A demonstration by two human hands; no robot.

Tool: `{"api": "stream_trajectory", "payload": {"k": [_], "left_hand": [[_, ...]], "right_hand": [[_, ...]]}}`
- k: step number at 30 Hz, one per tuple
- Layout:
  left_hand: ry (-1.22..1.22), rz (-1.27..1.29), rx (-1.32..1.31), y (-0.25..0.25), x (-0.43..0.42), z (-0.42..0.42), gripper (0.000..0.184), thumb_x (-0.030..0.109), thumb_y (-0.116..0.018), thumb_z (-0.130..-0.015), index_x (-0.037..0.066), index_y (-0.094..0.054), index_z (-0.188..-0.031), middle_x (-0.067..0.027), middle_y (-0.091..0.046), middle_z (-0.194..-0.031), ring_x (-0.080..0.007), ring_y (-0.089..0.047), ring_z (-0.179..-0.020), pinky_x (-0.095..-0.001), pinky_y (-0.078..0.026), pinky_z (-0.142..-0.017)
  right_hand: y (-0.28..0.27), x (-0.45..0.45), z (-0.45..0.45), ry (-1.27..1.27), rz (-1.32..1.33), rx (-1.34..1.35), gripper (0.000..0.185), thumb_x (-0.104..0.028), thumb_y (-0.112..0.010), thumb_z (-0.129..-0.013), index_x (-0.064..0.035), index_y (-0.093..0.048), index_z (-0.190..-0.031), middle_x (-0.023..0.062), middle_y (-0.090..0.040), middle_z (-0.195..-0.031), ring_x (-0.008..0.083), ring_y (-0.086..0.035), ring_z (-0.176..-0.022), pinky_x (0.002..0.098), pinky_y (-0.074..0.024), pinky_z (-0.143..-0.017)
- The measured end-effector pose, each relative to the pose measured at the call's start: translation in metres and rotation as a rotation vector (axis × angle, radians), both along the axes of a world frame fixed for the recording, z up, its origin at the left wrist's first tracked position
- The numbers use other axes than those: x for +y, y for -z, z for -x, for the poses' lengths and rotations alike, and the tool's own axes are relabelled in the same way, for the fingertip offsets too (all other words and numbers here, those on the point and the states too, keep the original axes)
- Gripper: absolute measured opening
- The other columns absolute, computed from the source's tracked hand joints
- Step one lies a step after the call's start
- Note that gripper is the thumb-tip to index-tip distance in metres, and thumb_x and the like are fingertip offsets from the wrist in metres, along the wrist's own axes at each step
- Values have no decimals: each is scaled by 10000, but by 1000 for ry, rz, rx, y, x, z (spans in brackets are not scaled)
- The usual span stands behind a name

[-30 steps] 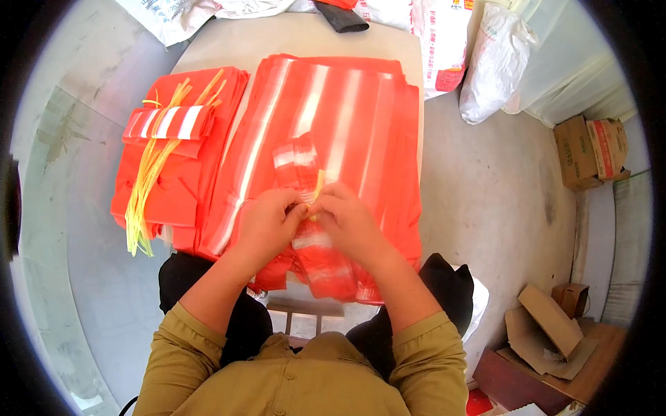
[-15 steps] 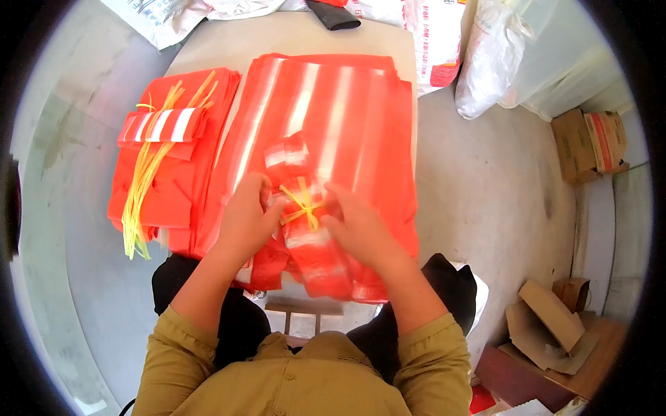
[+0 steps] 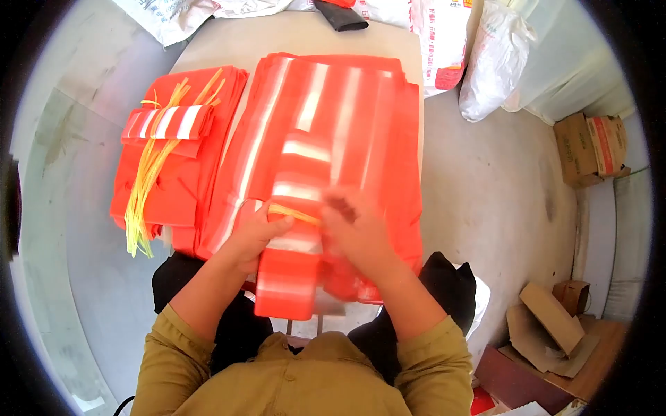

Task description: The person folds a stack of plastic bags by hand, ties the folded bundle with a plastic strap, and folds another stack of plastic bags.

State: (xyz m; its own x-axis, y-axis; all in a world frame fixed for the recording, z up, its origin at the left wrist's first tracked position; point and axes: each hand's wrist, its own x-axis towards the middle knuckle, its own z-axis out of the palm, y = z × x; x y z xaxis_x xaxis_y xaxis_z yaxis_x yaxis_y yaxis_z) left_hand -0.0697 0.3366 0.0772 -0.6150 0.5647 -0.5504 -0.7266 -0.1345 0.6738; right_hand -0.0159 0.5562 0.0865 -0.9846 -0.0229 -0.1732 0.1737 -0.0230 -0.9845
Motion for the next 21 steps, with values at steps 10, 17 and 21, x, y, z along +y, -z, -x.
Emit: {"api": "stream_trajectory", "payload": {"k": [10,17,21], "left_hand": [[-8,16,-28,-19,11,-5,830,149,-746,-933,23,-265,-1598,-142,-546,-1412,-206,-570,-1258,-366,-501,-1046],[192,142,158,8,16,-9,656,148,-707,-980,15,-373,-1529,-119,-606,-1353,-205,-621,-1208,-377,-527,-1021],[127,166,57,2,16,-3,588,91,-657,-1004,7,-387,-1519,-132,-649,-1291,-201,-665,-1136,-372,-574,-955]], "right_hand": [[9,1,7,137,244,-198,799,-59,-659,-979,6,-199,-1630,124,-675,-1251,141,-641,-1127,300,-484,-989],[-8,11,12,342,174,-56,796,-29,-619,-992,0,-151,-1635,117,-692,-1102,138,-658,-903,288,-524,-867],[1,15,4,142,184,-165,788,-22,-599,-1001,-12,-133,-1637,108,-682,-1071,129,-630,-854,291,-528,-835]]}}
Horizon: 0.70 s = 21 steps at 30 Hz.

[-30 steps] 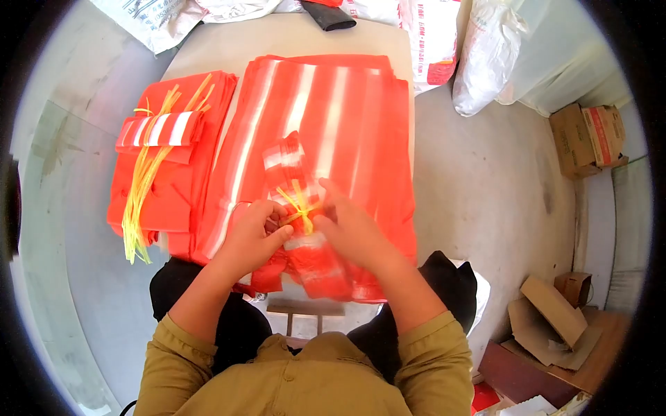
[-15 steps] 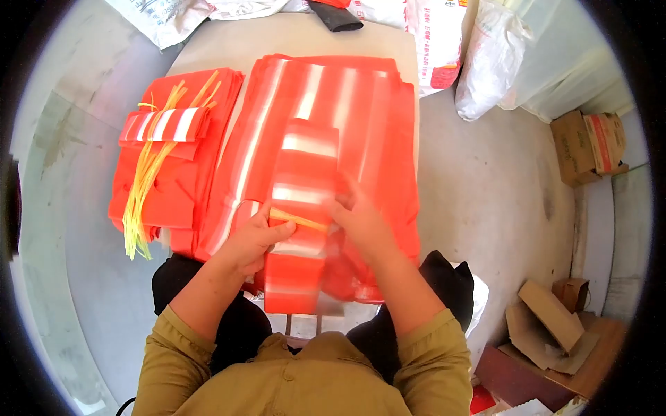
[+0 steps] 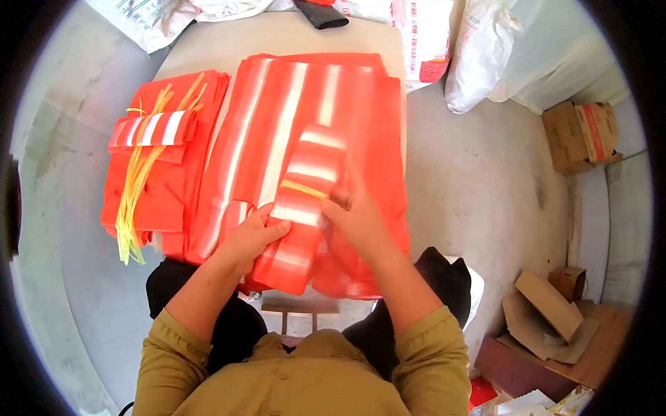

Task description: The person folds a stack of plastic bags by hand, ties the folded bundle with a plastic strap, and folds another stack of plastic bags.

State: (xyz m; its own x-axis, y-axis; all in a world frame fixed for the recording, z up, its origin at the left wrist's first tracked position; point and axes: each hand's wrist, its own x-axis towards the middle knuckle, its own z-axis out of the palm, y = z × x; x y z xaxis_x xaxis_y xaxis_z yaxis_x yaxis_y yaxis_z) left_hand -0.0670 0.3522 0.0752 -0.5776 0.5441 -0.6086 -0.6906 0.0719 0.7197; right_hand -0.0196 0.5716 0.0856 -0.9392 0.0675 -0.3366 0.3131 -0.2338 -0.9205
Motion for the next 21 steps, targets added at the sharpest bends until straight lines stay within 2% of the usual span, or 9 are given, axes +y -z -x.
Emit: {"api": "stream_trajectory", "payload": {"k": [9,15,19,21], "left_hand": [[8,15,19,0,8,-2,615,48,-644,-996,-1,-356,-1537,-137,-635,-1305,-203,-656,-1153,-377,-563,-977],[27,16,-6,2,5,-3,659,59,-677,-980,-3,-345,-1545,-126,-619,-1328,-198,-634,-1180,-374,-548,-997],[92,62,194,19,3,-9,707,92,-718,-964,-11,-336,-1549,-114,-608,-1343,-182,-614,-1190,-358,-526,-1007],[177,40,171,24,-1,-10,767,151,-726,-955,-32,-305,-1569,-179,-553,-1430,-229,-569,-1276,-364,-495,-1047]], "right_hand": [[17,4,4,116,-30,-14,736,-38,-606,-1005,-44,-213,-1628,116,-689,-1127,112,-630,-901,285,-534,-816],[1,-7,3,121,63,-125,762,-32,-606,-1004,-64,-183,-1637,116,-694,-1119,111,-637,-906,285,-533,-806],[14,2,-1,204,-75,67,774,-19,-596,-1000,-75,-168,-1642,90,-697,-1051,111,-635,-893,289,-534,-818],[2,2,-5,263,-148,170,776,-10,-591,-999,-74,-162,-1643,68,-695,-996,107,-634,-872,282,-533,-827]]}}
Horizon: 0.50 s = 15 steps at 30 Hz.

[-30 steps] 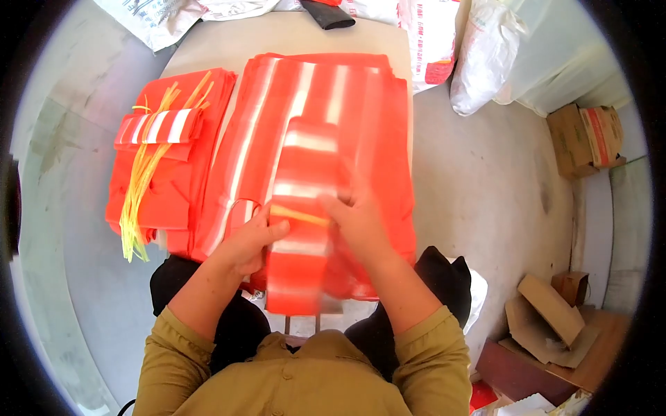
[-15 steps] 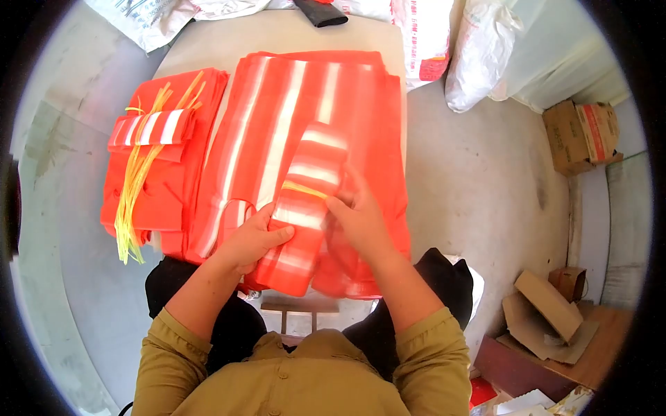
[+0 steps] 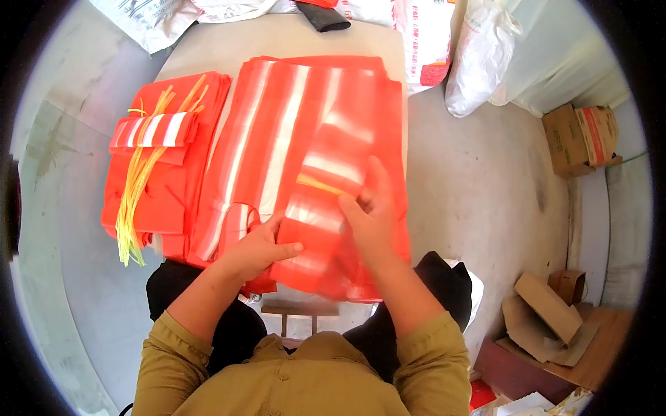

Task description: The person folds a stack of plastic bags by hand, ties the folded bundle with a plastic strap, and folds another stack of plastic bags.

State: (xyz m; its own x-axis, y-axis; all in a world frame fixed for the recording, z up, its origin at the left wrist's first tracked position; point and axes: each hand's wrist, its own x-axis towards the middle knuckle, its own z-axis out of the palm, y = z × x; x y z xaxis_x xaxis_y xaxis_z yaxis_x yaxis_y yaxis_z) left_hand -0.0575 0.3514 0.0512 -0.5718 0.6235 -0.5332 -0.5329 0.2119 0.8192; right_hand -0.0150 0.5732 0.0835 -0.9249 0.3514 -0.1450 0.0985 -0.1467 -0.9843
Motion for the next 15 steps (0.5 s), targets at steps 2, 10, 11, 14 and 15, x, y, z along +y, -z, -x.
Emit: {"api": "stream_trajectory", "payload": {"k": [2,10,11,14,15], "left_hand": [[33,15,-20,-1,-3,0,749,148,-719,-957,-36,-318,-1562,-177,-556,-1426,-221,-567,-1269,-352,-489,-1039],[36,63,52,9,2,-4,531,48,-621,-1006,-20,-420,-1492,-86,-622,-1305,-159,-612,-1144,-316,-500,-991],[40,63,39,10,2,-3,539,56,-636,-997,-19,-424,-1487,-88,-623,-1302,-162,-611,-1147,-317,-500,-993],[64,64,24,7,1,-1,573,85,-682,-967,-20,-433,-1473,-98,-622,-1296,-170,-607,-1157,-318,-498,-997],[83,67,33,1,0,-1,589,97,-699,-955,-22,-435,-1468,-102,-620,-1297,-171,-605,-1160,-318,-497,-999]], "right_hand": [[-5,12,-3,4,-308,-11,715,-51,-628,-977,-41,-277,-1600,120,-641,-1196,167,-604,-1047,330,-504,-933],[6,14,2,-284,-1267,120,713,-260,-653,-953,-4,-374,-1557,212,-359,-1609,408,-311,-1495,529,-244,-1222],[12,4,3,-372,-1292,106,721,-259,-646,-955,-11,-362,-1570,218,-327,-1636,424,-270,-1524,544,-209,-1236],[34,-14,6,-568,-1354,82,684,-330,-608,-975,-14,-406,-1548,206,-291,-1666,403,-218,-1558,554,-177,-1249],[37,-16,7,-538,-1374,108,678,-343,-633,-955,-15,-439,-1516,210,-323,-1643,399,-249,-1543,559,-189,-1243]]}}
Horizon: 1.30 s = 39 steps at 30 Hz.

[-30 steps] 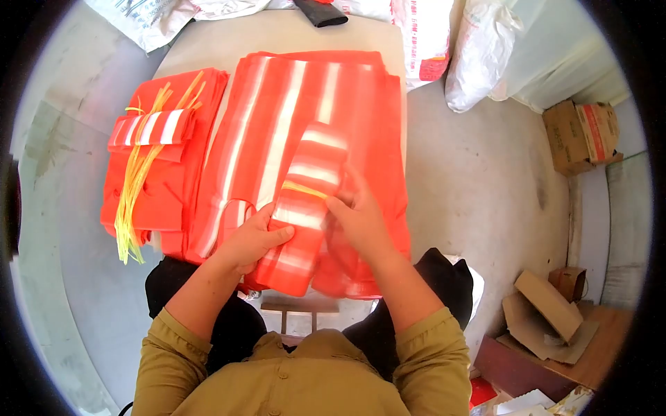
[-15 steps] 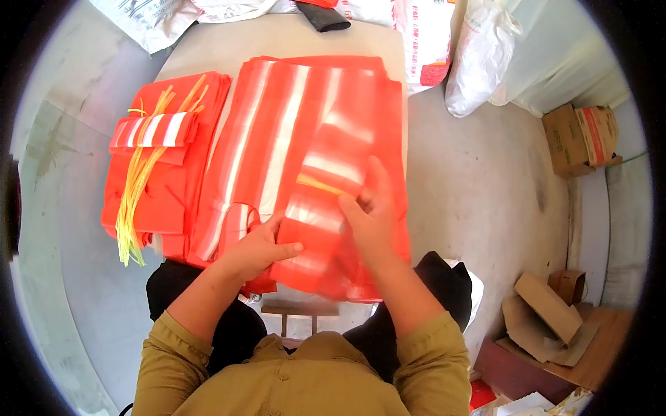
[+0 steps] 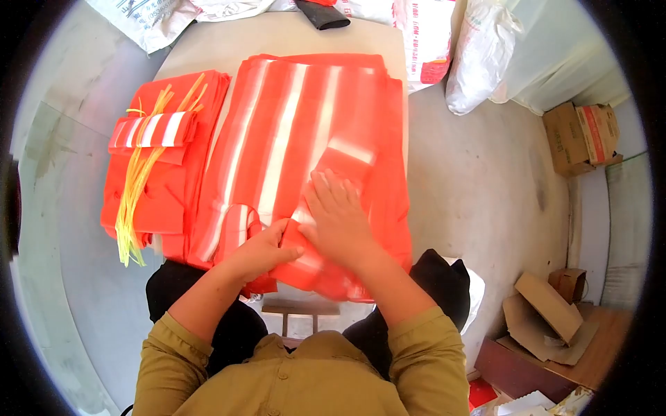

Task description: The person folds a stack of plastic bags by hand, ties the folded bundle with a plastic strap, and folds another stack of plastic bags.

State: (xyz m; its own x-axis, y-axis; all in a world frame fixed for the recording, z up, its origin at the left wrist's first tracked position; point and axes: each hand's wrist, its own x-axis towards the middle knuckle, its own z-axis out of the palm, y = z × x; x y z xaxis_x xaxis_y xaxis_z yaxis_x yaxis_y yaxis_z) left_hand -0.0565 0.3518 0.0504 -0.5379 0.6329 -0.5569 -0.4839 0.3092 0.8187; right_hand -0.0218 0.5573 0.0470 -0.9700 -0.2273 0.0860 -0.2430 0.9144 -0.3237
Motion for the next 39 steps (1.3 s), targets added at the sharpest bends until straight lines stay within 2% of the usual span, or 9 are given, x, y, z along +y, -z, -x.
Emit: {"api": "stream_trajectory", "payload": {"k": [5,14,17,20,23,29,32,35,39], "left_hand": [[59,65,14,-25,3,5,657,119,-758,-904,-44,-435,-1452,-128,-603,-1313,-171,-599,-1164,-319,-503,-985],[59,114,12,-23,1,5,674,47,-734,-906,-41,-411,-1491,-128,-606,-1321,-177,-606,-1175,-330,-507,-996],[41,79,3,-11,0,4,671,48,-733,-908,-41,-411,-1491,-128,-601,-1333,-180,-604,-1181,-334,-500,-1009],[33,73,-23,-13,-2,1,678,39,-731,-906,-41,-404,-1495,-129,-594,-1347,-186,-598,-1199,-339,-490,-1028],[44,64,-51,-18,0,5,696,22,-728,-903,-38,-386,-1507,-130,-576,-1380,-193,-583,-1234,-343,-475,-1053],[10,-50,-102,-5,-6,1,730,-27,-727,-893,-30,-360,-1524,-131,-533,-1450,-207,-548,-1302,-359,-454,-1094],[-27,-103,-157,-13,-7,3,744,-38,-730,-890,-24,-355,-1533,-123,-525,-1467,-207,-539,-1320,-366,-451,-1108],[-67,-147,-197,-15,-9,4,763,-44,-730,-888,-15,-344,-1545,-114,-516,-1487,-201,-538,-1326,-363,-456,-1111],[-105,-222,-245,-12,-9,1,790,-53,-725,-888,-8,-321,-1565,-107,-515,-1499,-193,-561,-1303,-359,-472,-1097]], "right_hand": [[7,-7,7,26,-1,85,667,-377,-679,-916,-18,-507,-1451,218,-390,-1597,392,-312,-1513,570,-218,-1228],[1,39,33,151,-14,6,585,-391,-570,-1009,-75,-500,-1496,181,-309,-1659,385,-202,-1563,574,-163,-1248],[-4,40,37,205,204,22,552,-394,-551,-1022,-94,-523,-1484,168,-316,-1660,407,-204,-1559,578,-156,-1247],[-28,38,31,107,147,311,529,-378,-507,-1048,-95,-508,-1496,170,-331,-1652,436,-204,-1553,567,-147,-1249],[1,37,35,33,-24,19,506,-331,-480,-1061,-65,-496,-1490,186,-346,-1640,439,-213,-1549,567,-165,-1240],[-18,30,23,210,534,238,487,-237,-513,-1043,-35,-487,-1485,171,-399,-1596,337,-382,-1467,462,-323,-1178],[-18,41,12,400,732,97,508,-177,-546,-1022,-32,-458,-1501,137,-438,-1530,273,-490,-1337,392,-422,-1070],[-43,48,-1,435,547,-66,550,-245,-567,-1015,-23,-422,-1496,153,-607,-1268,252,-594,-1139,379,-484,-963],[-34,52,-14,479,715,-356,692,-214,-575,-1037,-41,-226,-1609,55,-623,-924,175,-603,-854,332,-504,-826]]}}
